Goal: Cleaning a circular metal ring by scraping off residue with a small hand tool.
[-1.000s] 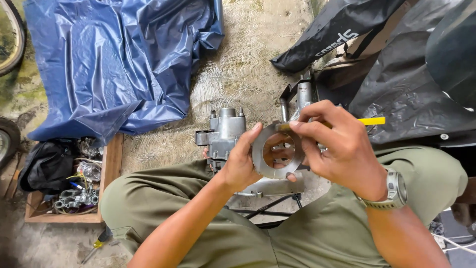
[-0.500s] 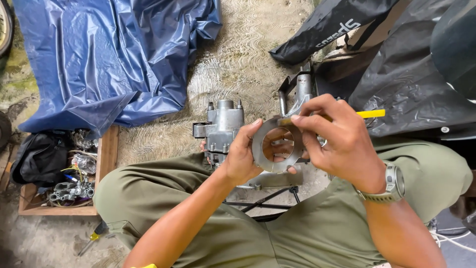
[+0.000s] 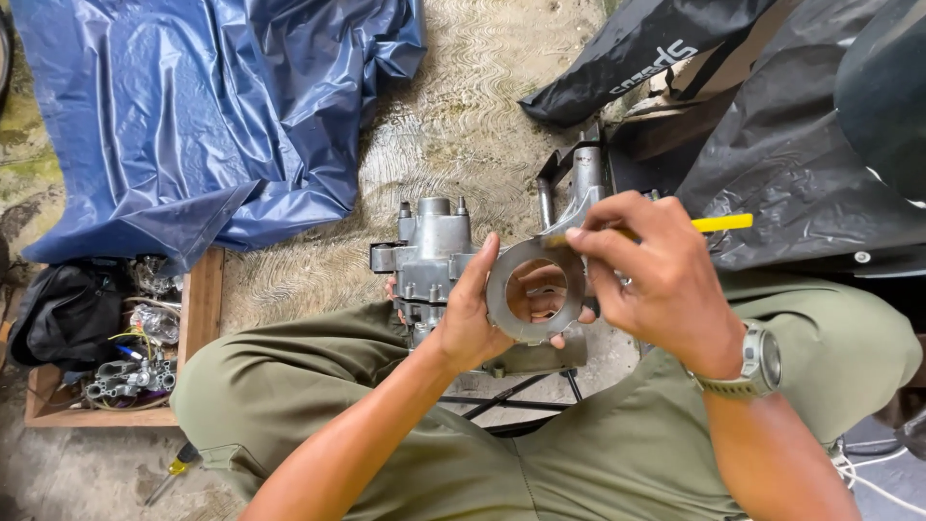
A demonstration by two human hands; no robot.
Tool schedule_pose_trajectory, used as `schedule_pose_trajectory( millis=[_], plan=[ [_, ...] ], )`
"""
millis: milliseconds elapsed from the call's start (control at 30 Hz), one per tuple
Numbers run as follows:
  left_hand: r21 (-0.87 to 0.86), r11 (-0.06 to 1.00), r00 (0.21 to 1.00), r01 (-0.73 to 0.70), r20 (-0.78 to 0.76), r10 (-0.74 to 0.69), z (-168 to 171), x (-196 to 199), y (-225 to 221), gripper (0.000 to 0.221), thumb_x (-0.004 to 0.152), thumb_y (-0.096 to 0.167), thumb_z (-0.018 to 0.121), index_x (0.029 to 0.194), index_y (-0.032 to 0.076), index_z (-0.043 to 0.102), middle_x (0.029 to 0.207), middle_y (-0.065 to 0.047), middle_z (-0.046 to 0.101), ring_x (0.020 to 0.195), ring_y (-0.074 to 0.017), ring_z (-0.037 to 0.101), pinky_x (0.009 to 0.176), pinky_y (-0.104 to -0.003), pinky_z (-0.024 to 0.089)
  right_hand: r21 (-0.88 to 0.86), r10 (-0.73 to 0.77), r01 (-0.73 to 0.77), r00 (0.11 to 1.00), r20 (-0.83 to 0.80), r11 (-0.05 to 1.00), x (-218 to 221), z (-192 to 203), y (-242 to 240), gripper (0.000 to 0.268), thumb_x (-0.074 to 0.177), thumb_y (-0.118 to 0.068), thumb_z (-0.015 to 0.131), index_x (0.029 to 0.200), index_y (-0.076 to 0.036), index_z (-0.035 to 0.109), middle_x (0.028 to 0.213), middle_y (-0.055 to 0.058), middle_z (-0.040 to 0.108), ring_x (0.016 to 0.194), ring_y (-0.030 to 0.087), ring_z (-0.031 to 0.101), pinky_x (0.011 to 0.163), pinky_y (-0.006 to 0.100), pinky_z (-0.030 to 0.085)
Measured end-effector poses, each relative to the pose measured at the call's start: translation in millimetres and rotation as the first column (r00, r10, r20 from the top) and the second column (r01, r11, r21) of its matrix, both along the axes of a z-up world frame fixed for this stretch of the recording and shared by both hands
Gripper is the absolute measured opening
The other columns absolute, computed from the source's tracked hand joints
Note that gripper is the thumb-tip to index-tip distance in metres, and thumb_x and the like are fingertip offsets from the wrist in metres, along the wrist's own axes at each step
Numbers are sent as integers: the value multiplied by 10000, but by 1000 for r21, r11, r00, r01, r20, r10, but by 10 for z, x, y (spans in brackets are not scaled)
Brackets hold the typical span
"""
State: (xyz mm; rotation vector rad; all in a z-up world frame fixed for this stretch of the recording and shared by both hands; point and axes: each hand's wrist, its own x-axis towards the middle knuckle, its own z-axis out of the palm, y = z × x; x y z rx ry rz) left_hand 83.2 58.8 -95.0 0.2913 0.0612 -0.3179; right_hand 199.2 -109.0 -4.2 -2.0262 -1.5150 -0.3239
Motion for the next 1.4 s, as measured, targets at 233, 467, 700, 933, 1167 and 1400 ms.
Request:
schedule_pose_trajectory(
  millis=[233, 467, 700, 933, 1167, 1400],
  plan=[
    [-37, 999, 991, -29, -129, 24, -167, -10, -35, 723, 1015, 674, 437, 1310, 50, 650, 1225, -166, 634, 1032, -273, 651, 677, -501, 594, -35, 31, -32, 999, -9, 999, -76, -47, 35, 165, 929, 19, 703, 1074, -54, 675, 1089, 146, 643, 894, 284, 636, 783, 416, 420],
    [-24, 1000, 996, 3, -92, -5, -216, -28, -39, 661, 1053, 601, 426, 1364, 50, 619, 1217, -148, 613, 1022, -254, 637, 735, -485, 609, -40, 47, -48, 998, -39, 998, -101, -56, 69, 183, 902, 29, 690, 1064, -55, 682, 1079, 154, 654, 909, 300, 643, 776, 420, 426],
    [-120, 992, 994, 28, -104, -41, -350, -37, -76, 651, 1078, 611, 403, 1337, 65, 644, 1370, -182, 618, 1088, -311, 643, 727, -549, 599, -38, 69, -70, 997, -27, 997, -141, -98, 105, 184, 893, 19, 681, 1065, -44, 668, 1090, 161, 653, 893, 314, 625, 775, 435, 430],
    [-43, 999, 998, 26, -51, -28, -274, -25, -65, 663, 1126, 525, 333, 1516, 17, 504, 1353, -177, 587, 1024, -251, 603, 695, -573, 620, -44, 8, -9, 1000, -20, 999, -112, -93, 101, 170, 924, 35, 681, 1070, -51, 669, 1074, 160, 646, 886, 290, 636, 729, 424, 406],
    [-31, 999, 994, 22, -106, -25, -224, 11, -70, 650, 1063, 626, 421, 1431, 100, 516, 1130, -89, 537, 932, -187, 559, 706, -553, 654, -17, 46, -49, 991, -126, 999, -144, -140, 162, 163, 896, 45, 674, 1028, -50, 667, 1058, 142, 644, 887, 271, 640, 763, 403, 412],
    [-32, 998, 996, 62, -62, -64, -265, 12, -74, 639, 1083, 606, 393, 1403, 70, 526, 1229, -160, 545, 1101, -261, 607, 707, -474, 664, -14, 103, -107, 981, -163, 994, -179, -72, 273, 106, 879, 78, 659, 923, -9, 617, 1014, 154, 622, 812, 258, 592, 756, 384, 410]
  ],
)
